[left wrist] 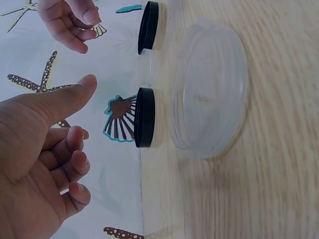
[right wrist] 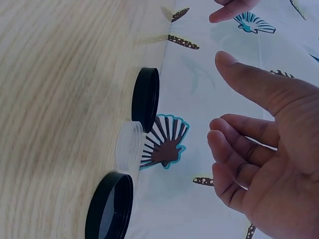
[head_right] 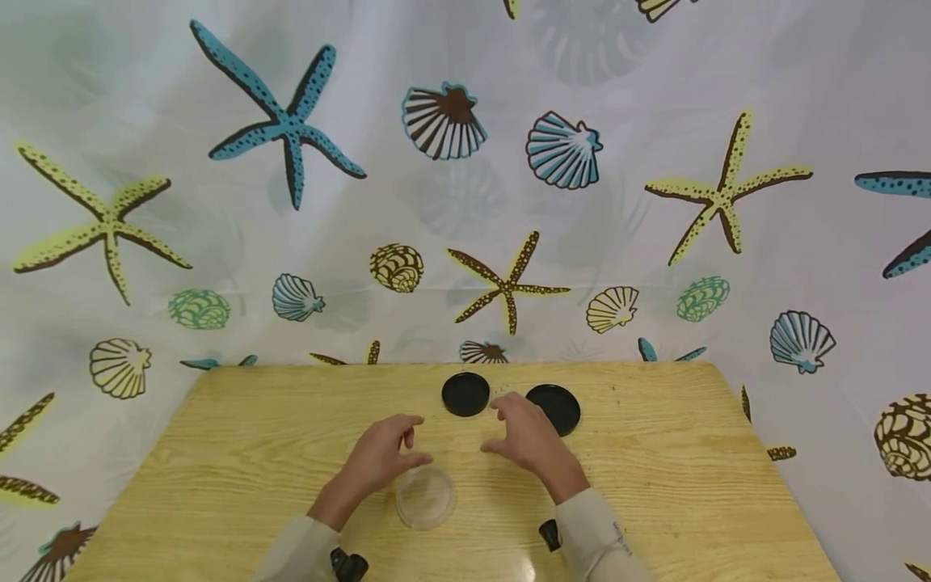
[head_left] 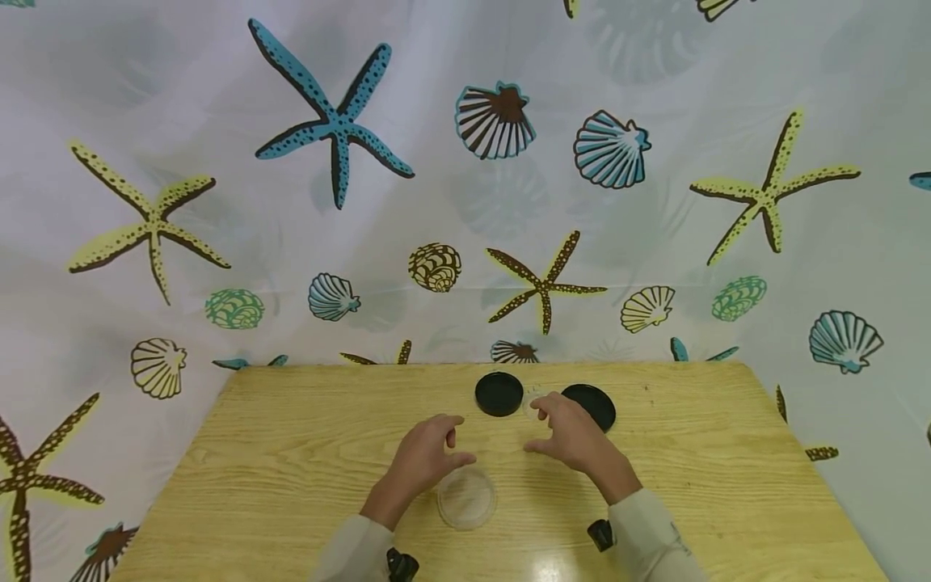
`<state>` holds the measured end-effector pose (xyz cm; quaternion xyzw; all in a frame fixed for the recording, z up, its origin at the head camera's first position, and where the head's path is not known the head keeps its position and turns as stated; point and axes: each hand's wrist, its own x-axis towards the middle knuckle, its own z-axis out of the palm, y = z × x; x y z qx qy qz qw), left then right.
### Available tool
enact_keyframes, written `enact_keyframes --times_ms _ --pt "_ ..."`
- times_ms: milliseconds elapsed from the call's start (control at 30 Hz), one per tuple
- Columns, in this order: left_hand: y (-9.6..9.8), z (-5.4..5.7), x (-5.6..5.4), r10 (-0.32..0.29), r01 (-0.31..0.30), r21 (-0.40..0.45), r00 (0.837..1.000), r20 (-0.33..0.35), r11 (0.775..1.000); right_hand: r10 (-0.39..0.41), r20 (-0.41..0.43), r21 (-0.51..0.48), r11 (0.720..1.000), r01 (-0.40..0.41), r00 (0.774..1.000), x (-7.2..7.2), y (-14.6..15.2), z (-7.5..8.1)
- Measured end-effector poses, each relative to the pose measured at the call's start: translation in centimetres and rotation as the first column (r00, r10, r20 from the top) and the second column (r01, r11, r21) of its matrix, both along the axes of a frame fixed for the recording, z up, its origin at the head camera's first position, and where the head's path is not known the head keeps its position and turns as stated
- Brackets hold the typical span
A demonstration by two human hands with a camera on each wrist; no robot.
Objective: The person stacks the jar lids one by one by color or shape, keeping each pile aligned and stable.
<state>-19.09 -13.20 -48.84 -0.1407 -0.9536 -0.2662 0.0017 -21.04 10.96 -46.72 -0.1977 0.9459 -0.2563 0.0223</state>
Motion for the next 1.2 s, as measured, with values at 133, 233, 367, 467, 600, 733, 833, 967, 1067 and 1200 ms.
enact_keyframes --times_ms 133,233,367,467,600,733,833,967,1067,1200 --pt "0.3 0.2 -0.2 0.018 -0.018 0.006 1.0 -0.016 1.0 -0.02 0.011 -0.005 1.0 0.02 1.0 -0.5 0.2 0.2" --pt "0.6 0.2 -0.4 0.011 -0.01 0.004 1.0 -0.028 1.0 -0.031 0.015 -0.008 0.999 0.031 0.999 -0.9 0.4 0.4" --pt "1.0 0.3 -0.8 0.001 0.0 0.015 1.0 -0.028 1.0 -0.036 0.021 -0.008 0.999 0.036 0.999 -1.4 0.6 0.7" --pt "1.3 0.4 -1.0 0.004 -0.004 0.012 1.0 -0.016 1.0 -0.033 0.032 -0.001 0.999 0.033 0.999 -1.7 1.0 0.8" --pt "1.7 0.4 -1.3 0.002 -0.002 0.007 1.0 -0.004 1.0 -0.036 0.054 -0.014 0.999 0.037 0.998 -2.1 1.5 1.0" --pt "2.1 0.5 -1.6 0.006 -0.006 0.009 1.0 0.004 1.0 -0.036 0.046 -0.013 0.999 0.037 0.998 -2.5 2.1 1.2" --pt "2.3 0.6 -1.8 0.015 -0.015 0.016 1.0 0.014 1.0 -0.026 0.034 0.008 1.0 0.025 0.999 -2.9 2.4 1.2" --pt "2.6 0.7 -2.1 0.02 -0.021 0.029 0.999 0.028 0.999 -0.027 0.048 0.019 0.999 0.026 0.998 -3.3 2.6 1.1" --pt "2.8 0.6 -2.4 0.017 -0.019 0.034 0.999 0.036 0.999 -0.039 0.048 0.03 0.999 0.038 0.998 -3.8 2.8 0.8" --pt "3.1 0.4 -2.8 0.02 -0.021 0.04 0.999 0.044 0.999 -0.045 0.04 0.041 0.998 0.044 0.998 -4.4 3.1 0.3"
